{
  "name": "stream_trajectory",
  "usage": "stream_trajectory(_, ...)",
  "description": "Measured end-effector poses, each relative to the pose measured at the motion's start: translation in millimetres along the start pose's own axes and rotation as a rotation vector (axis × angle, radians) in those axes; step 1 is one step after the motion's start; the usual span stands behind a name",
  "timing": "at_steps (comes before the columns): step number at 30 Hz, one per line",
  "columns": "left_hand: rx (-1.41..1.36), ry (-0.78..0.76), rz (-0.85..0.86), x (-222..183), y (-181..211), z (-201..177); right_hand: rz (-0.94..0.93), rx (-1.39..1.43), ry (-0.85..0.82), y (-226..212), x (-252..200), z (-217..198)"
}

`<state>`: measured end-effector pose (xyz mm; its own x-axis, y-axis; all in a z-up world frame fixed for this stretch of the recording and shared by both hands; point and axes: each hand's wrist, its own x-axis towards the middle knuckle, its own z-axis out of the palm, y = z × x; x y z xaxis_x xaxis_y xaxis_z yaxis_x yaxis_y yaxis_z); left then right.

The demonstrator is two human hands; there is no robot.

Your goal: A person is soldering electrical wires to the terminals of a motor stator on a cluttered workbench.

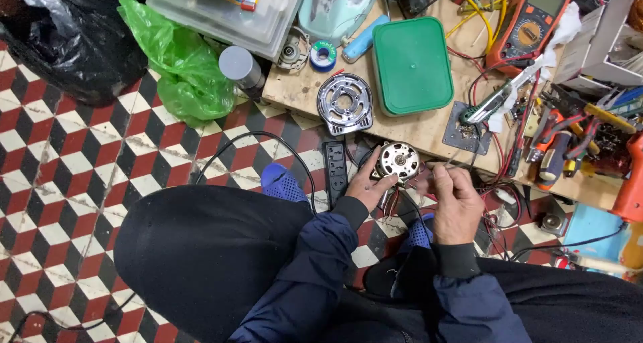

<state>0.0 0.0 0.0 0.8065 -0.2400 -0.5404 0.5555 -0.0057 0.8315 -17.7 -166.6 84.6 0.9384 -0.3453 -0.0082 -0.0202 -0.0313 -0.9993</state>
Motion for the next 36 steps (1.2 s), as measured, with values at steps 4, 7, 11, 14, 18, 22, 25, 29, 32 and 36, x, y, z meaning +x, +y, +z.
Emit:
stream_trajectory(4,-0.003,0.008,0.0,-0.3,-0.5,-0.6,0.011,0.043,-0.024,-1.7,-11.6,20.2)
stream_trajectory(7,-0.04,0.014,-0.016,-3.6,1.7,-1.2,-0.076,-0.017,-0.016,5.4,-17.0,25.4)
stream_trajectory(11,-0.021,-0.018,-0.021,-8.5,10.6,-4.3,-0.077,-0.202,0.002,11.8,-19.9,24.6)
stream_trajectory(14,-0.015,-0.019,-0.032,-10.1,13.3,-7.1,-0.038,-0.329,0.01,18.1,-20.0,20.1)
stream_trajectory(18,-0.02,-0.023,-0.03,-12.8,16.3,-8.0,-0.058,-0.523,-0.028,32.7,-20.2,17.4)
stream_trajectory(22,0.005,-0.012,-0.029,-4.8,6.1,-8.7,0.055,-0.603,0.021,45.3,-16.4,18.4)
stream_trajectory(25,0.012,0.0,-0.039,-4.2,4.4,-9.1,0.133,-0.531,0.054,43.8,-15.5,18.3)
stream_trajectory(29,0.017,0.001,-0.038,-4.2,3.8,-11.3,0.162,-0.45,0.043,44.7,-13.8,20.5)
stream_trajectory(32,0.016,-0.013,-0.027,-7.7,5.6,-11.4,0.169,-0.407,0.035,45.3,-13.1,18.5)
stream_trajectory(36,0.055,-0.038,-0.047,-2.6,-1.4,-14.9,0.181,-0.371,0.037,53.4,-12.9,15.8)
